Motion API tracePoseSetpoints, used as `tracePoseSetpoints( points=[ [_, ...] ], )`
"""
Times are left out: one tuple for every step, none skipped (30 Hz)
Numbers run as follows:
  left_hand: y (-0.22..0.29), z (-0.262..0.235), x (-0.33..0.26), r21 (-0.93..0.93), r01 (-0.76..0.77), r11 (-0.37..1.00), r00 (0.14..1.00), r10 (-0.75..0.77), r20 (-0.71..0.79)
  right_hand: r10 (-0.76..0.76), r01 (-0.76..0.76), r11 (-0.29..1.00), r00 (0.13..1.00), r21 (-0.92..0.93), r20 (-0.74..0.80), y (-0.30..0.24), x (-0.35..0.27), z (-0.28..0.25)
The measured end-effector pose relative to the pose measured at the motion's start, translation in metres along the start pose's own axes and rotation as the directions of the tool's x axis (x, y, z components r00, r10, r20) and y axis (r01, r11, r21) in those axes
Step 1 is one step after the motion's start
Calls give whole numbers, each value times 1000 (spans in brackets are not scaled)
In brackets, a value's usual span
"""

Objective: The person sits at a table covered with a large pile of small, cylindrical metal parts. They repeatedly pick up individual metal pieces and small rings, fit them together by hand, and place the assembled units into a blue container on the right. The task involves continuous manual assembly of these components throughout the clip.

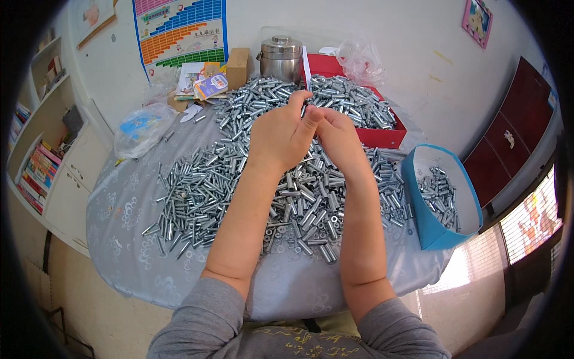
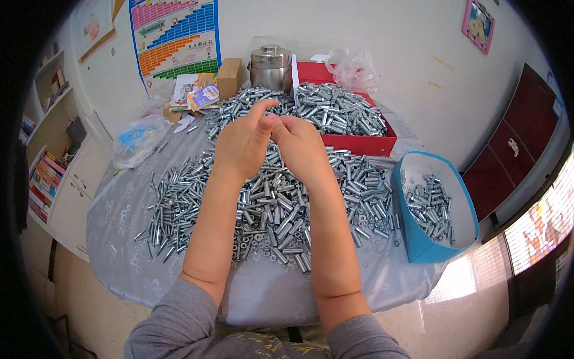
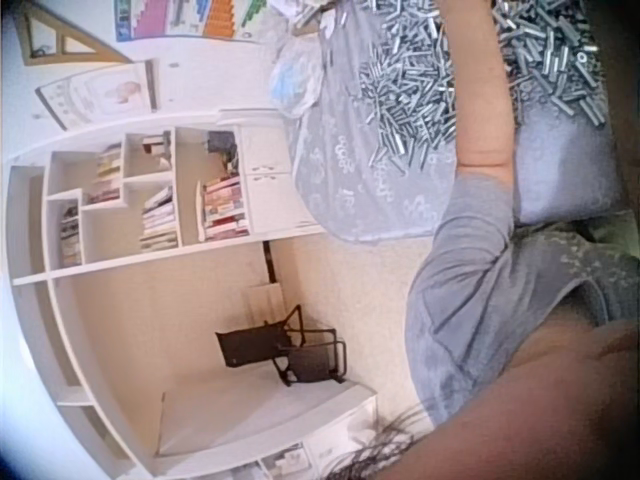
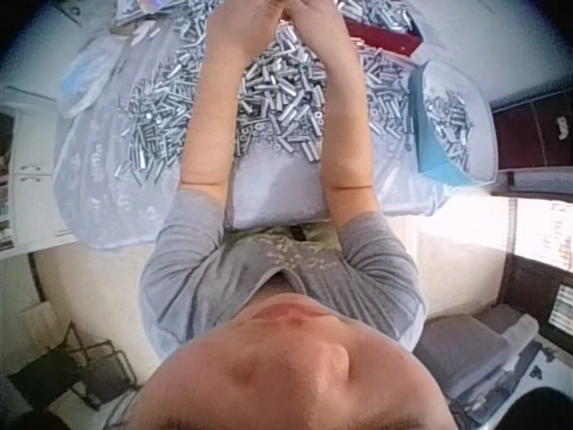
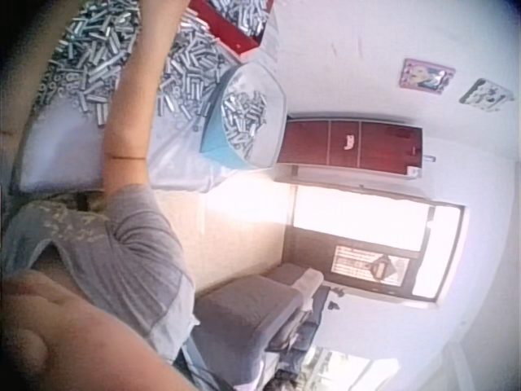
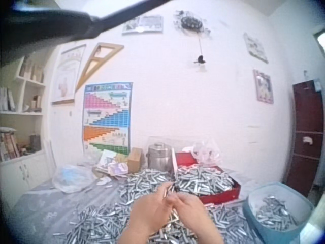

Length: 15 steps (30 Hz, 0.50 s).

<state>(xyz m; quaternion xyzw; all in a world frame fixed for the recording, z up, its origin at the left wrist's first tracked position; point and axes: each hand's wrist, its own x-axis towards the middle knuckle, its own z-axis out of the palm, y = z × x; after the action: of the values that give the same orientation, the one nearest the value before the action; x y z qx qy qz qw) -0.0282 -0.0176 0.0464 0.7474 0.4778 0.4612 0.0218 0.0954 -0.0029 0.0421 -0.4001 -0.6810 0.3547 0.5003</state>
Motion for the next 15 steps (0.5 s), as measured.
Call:
tracePoseSetpoints(
  points=[
    [-1, -1, 0, -9, 19, 1000, 1000, -19, 21, -56, 56, 998, 998, -21, 18, 3, 1, 0],
    [-2, -3, 0, -18, 38, 999, 998, -37, 43, -111, 113, 993, 993, -42, 36, 6, 1, 0],
    [-3, -5, -1, -24, 60, 998, 996, -59, 61, -168, 172, 983, 984, -59, 61, 5, 0, 1],
    [-5, -5, -2, -22, 73, 997, 996, -71, 61, -120, 118, 993, 989, 29, 88, 1, -2, 0],
    [-9, -3, -3, -21, 86, 996, 995, -84, 61, -37, 32, 999, 994, 43, 103, -6, -4, -2],
    [-11, 1, -3, -25, 94, 995, 994, -93, 66, 50, -56, 997, 993, 51, 111, -10, -6, -6],
    [-11, 3, -3, -19, 102, 995, 992, -100, 75, 136, -144, 988, 983, 59, 121, -14, -7, -8],
    [-12, 4, -3, -13, 109, 994, 991, -108, 84, 196, -201, 980, 969, 14, 150, -15, -8, -8],
    [-12, 6, -2, -3, 115, 993, 989, -114, 93, 103, -100, 994, 991, -34, 83, -6, -5, -6],
    [-12, 8, 0, -44, 100, 994, 990, -95, 101, 0, 1, 996, 1000, -93, 14, 5, -1, -2],
    [-9, 8, 1, -26, 104, 994, 988, -100, 118, -107, 98, 983, 993, -158, -48, 12, 2, -1],
    [-8, 5, -1, 1, 119, 993, 985, -118, 128, -116, 102, 974, 992, -201, -56, 11, 1, 3],
    [-8, 2, -2, 27, 135, 991, 981, -137, 138, -52, 45, 980, 998, -196, -34, 12, 4, 5],
    [-13, 3, -2, 6, 115, 993, 984, -115, 133, 11, -13, 981, 1000, -192, -11, 15, 8, 7],
    [-14, 4, -2, 3, 103, 995, 986, -103, 128, 81, -79, 978, 997, -195, 5, 18, 9, 5]
  ],
)
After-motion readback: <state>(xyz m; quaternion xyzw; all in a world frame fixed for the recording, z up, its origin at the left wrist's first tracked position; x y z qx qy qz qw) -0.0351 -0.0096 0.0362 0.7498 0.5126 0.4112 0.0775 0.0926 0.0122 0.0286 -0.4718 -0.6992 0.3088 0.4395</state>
